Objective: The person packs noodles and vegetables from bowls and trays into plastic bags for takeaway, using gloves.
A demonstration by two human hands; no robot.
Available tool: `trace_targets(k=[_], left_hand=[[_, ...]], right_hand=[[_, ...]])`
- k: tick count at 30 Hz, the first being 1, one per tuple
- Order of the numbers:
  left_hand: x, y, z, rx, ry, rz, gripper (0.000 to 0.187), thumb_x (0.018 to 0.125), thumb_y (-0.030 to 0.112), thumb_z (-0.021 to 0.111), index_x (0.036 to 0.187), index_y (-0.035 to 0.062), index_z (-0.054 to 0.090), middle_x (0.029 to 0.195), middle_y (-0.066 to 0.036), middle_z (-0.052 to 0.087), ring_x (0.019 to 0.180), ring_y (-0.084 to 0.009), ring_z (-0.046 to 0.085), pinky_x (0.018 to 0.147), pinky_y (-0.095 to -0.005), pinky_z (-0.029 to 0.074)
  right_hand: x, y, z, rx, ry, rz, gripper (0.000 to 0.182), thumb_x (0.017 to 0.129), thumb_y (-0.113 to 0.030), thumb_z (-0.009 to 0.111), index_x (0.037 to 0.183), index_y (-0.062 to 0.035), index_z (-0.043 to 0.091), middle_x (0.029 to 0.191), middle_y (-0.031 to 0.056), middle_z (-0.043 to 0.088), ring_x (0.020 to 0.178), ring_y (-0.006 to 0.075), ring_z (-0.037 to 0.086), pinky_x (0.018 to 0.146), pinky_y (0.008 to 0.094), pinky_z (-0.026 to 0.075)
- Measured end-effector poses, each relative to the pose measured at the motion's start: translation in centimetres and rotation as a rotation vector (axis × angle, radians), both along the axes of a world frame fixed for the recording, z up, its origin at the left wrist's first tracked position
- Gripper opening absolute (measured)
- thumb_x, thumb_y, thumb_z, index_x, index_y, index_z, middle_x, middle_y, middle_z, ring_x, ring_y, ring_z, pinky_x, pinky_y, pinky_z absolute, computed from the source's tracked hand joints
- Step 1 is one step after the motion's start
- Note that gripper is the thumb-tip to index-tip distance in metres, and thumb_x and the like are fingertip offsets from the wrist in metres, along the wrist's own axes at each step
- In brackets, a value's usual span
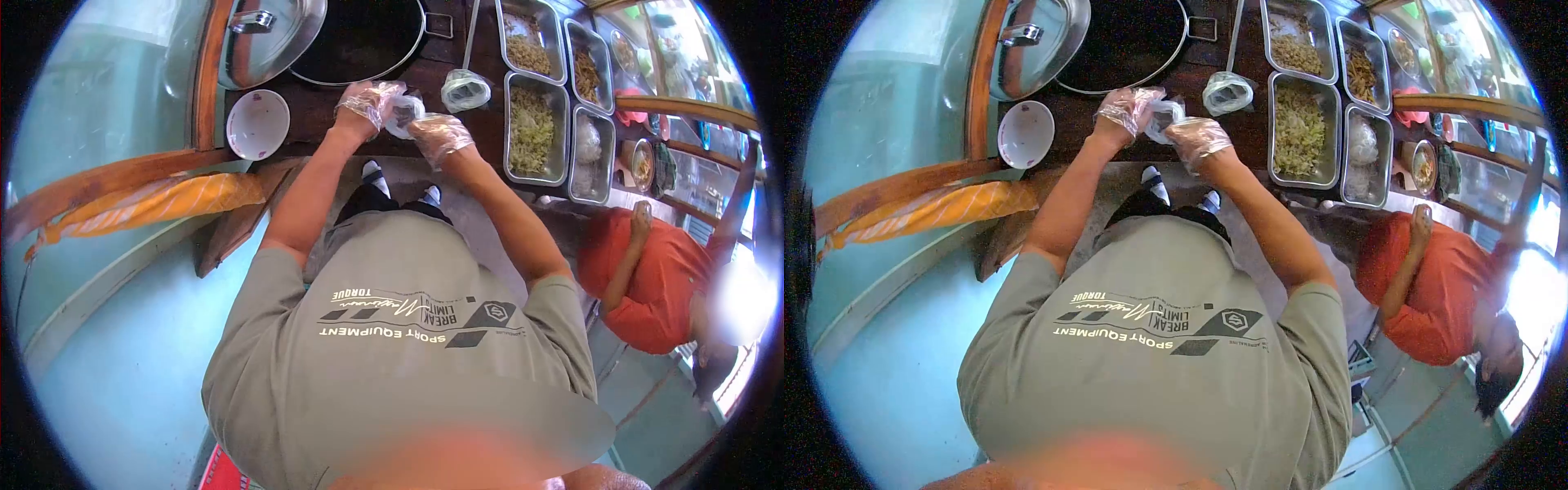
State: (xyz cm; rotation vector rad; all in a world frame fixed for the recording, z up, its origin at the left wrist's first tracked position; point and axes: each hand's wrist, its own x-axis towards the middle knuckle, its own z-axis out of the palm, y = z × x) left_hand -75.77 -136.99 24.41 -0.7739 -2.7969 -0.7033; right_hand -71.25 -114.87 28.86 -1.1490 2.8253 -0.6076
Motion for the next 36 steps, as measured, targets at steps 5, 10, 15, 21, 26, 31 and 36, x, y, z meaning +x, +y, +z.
trace_targets(k=[5,10,15,21,26,31,36], left_hand=[[0.2,0.8,0.9,0.033,-0.007,-0.032,0.029,0.087,0.022,0.063,0.113,0.0144,0.073,0.090,-0.013,0.072,0.083,-0.0320,0.069,0.080,-0.0469,0.054],[1.6,1.2,0.2,-0.067,-0.109,-0.010,0.025,0.090,0.025,0.063,0.107,0.0125,0.075,0.093,-0.014,0.073,0.085,-0.0335,0.069,0.082,-0.0468,0.054],[2.8,2.1,1.1,0.115,-0.323,0.121,0.033,0.095,0.031,0.058,0.114,0.0079,0.072,0.107,-0.018,0.072,0.100,-0.0365,0.068,0.090,-0.0464,0.053],[2.9,1.5,-0.5,0.112,-0.238,0.154,0.034,0.091,0.034,0.060,0.113,0.0110,0.072,0.100,-0.018,0.073,0.091,-0.0373,0.069,0.082,-0.0475,0.055],[2.3,1.8,-0.3,0.087,-0.183,0.184,0.034,0.091,0.033,0.055,0.111,0.0123,0.073,0.100,-0.017,0.073,0.092,-0.0372,0.069,0.085,-0.0494,0.054],[2.1,2.2,1.1,-0.024,-0.225,0.147,0.032,0.089,0.026,0.061,0.115,0.0112,0.073,0.103,-0.015,0.074,0.095,-0.0349,0.070,0.090,-0.0444,0.055],[2.0,2.4,2.9,-0.116,-0.086,0.107,0.037,0.092,0.031,0.057,0.119,0.0077,0.068,0.113,-0.017,0.071,0.104,-0.0352,0.067,0.095,-0.0466,0.050]], right_hand=[[0.8,2.5,1.4,0.020,-0.063,-0.184,0.019,0.084,-0.006,0.059,0.100,-0.0103,0.068,0.088,0.0156,0.071,0.082,0.0348,0.070,0.074,0.0458,0.056],[2.2,-0.4,3.9,0.055,-0.088,-0.276,0.020,0.086,-0.012,0.059,0.100,-0.0087,0.073,0.090,0.0167,0.074,0.083,0.0337,0.072,0.074,0.0475,0.057],[-1.9,-3.2,0.6,0.329,-0.320,-0.358,0.021,0.085,-0.015,0.060,0.092,-0.0045,0.077,0.097,0.0179,0.075,0.093,0.0318,0.074,0.080,0.0450,0.058],[-2.2,-2.2,1.8,0.375,-0.406,-0.281,0.025,0.087,-0.015,0.061,0.107,-0.0089,0.074,0.103,0.0187,0.074,0.099,0.0337,0.072,0.085,0.0464,0.057],[-0.3,-1.1,3.7,0.554,-0.426,-0.110,0.026,0.087,-0.011,0.060,0.111,-0.0115,0.072,0.105,0.0167,0.074,0.103,0.0321,0.071,0.086,0.0454,0.057],[0.0,-1.2,3.2,0.499,-0.356,-0.095,0.022,0.086,-0.011,0.062,0.105,-0.0117,0.072,0.099,0.0148,0.075,0.094,0.0312,0.073,0.080,0.0436,0.058],[0.1,0.1,-1.4,0.442,-0.191,0.010,0.019,0.086,-0.009,0.061,0.102,-0.0105,0.071,0.092,0.0182,0.074,0.084,0.0320,0.074,0.071,0.0442,0.059]])
